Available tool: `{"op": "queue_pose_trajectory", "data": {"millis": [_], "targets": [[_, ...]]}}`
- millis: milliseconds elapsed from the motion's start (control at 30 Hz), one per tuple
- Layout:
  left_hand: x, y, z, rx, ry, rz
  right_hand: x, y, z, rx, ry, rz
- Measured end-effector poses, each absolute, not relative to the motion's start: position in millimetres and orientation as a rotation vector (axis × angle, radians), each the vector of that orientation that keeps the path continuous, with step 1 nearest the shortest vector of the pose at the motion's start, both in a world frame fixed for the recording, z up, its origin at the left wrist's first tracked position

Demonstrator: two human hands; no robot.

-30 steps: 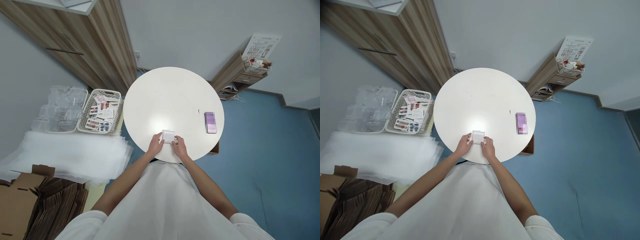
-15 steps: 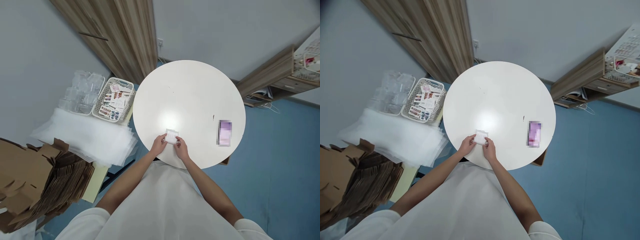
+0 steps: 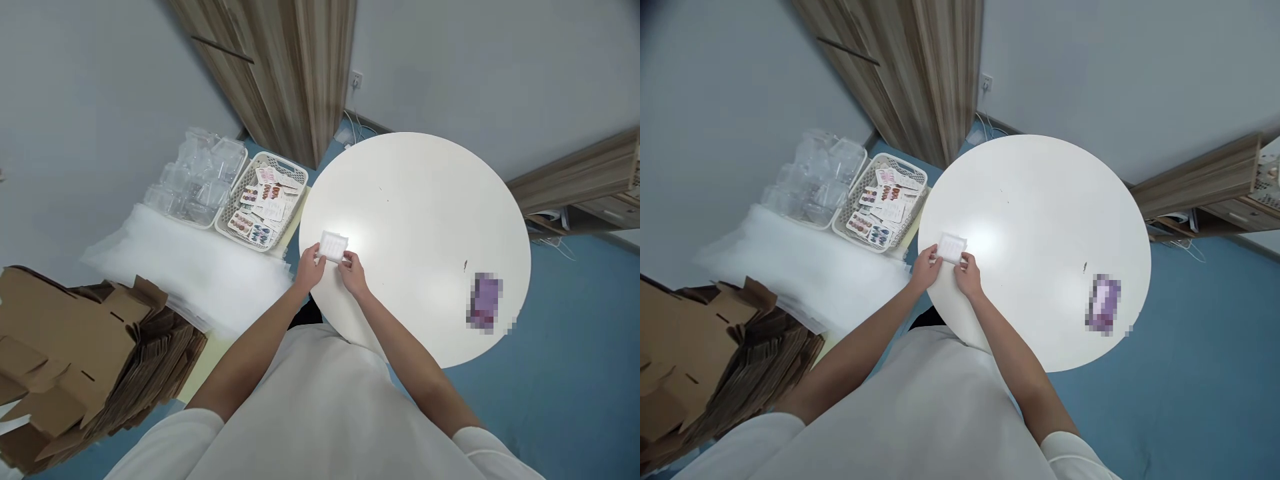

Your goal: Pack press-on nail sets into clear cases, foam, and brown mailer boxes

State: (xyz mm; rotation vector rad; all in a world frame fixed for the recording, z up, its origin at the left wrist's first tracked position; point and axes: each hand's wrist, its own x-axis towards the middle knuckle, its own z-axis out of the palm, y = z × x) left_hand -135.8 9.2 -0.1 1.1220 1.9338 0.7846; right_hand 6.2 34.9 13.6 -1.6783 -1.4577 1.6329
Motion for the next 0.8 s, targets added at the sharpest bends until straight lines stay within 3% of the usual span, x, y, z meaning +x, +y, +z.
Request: {"op": "queue_pose_trajectory", "data": {"millis": [400, 800], "targets": [[-183.9, 43.3, -6.9, 0.997, 1.817, 0.887, -48.8, 73.1, 7.7, -1.638, -1.382, 1.624], [-166.2, -9.9, 1.8, 0.914, 1.833, 0.938, -10.2, 34.8, 16.4, -1.703, -1.474, 1.645]]}}
